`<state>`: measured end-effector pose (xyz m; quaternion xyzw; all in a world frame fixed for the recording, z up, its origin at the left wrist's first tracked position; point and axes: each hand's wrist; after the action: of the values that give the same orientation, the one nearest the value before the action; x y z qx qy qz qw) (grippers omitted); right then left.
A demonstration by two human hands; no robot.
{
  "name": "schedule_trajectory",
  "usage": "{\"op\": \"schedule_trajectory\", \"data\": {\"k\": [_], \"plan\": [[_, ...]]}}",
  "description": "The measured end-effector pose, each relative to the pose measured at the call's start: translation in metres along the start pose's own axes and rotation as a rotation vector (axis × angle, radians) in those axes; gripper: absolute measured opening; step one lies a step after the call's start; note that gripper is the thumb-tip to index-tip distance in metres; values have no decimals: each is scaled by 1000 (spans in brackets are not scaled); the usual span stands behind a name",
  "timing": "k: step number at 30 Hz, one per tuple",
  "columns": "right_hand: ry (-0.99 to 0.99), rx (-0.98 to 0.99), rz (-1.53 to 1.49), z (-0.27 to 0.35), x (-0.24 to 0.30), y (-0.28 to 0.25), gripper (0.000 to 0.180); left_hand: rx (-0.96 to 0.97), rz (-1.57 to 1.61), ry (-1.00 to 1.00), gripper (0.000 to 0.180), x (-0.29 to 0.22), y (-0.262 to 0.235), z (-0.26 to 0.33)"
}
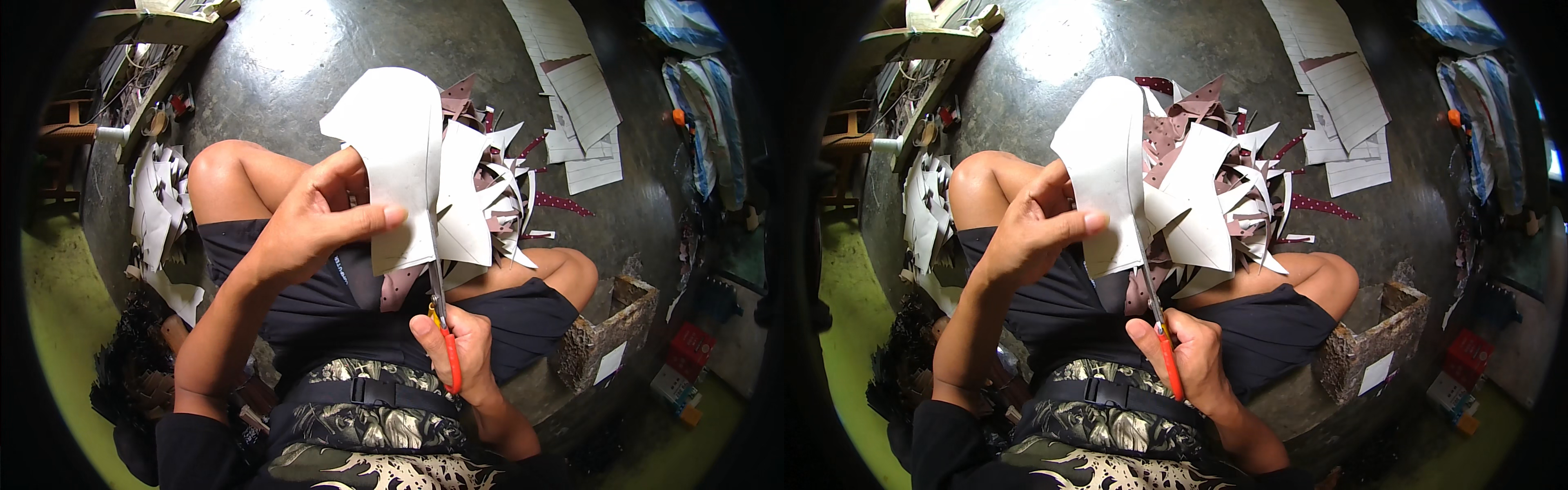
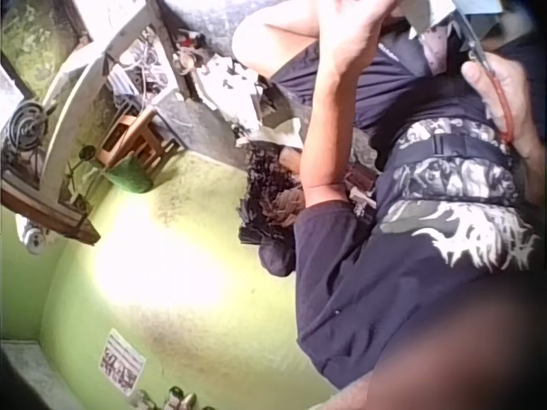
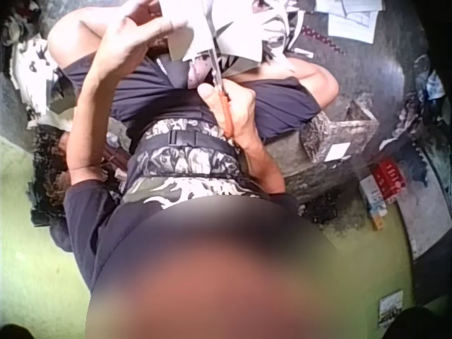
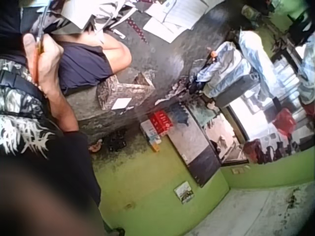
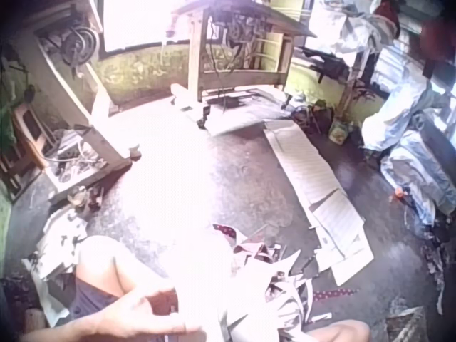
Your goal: The person sits cross-legged on the floor and uses red-handled scissors to cut white paper along pre-drawn lines. They repeatedly rotate the paper and trim edges, accumulating cut pieces on the floor.
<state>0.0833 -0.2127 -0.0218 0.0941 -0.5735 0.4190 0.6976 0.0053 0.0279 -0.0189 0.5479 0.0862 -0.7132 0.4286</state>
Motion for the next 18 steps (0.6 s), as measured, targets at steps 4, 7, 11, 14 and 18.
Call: {"op": "schedule_trajectory", "data": {"k": [4, 7, 11, 14, 18], "plan": [[-39, 71, 5, -5, -1, -3, 47, -70, -8, 12, 33, 7, 0, -3], [-12, 68, -41, -7, 1, -1, 42, -57, -63, 54, 31, 15, 3, -1], [0, 44, -86, -10, 4, 5, 38, -61, -70, 30, 31, 22, 9, 7], [28, 35, -120, -10, 5, 6, 37, -68, -64, -26, 33, 23, 12, 10], [-28, -8, -102, -10, 3, 5, 37, -85, 14, -42, 35, 23, 16, 15]]}}
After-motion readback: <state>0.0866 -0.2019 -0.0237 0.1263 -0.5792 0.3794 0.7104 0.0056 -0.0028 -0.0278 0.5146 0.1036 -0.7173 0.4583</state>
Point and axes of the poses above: each hand's wrist, its own z-axis away from the middle knuckle, its own y-axis out of the palm, x = y × z, and after that the axes turned 15 degrees about -x, right-handed
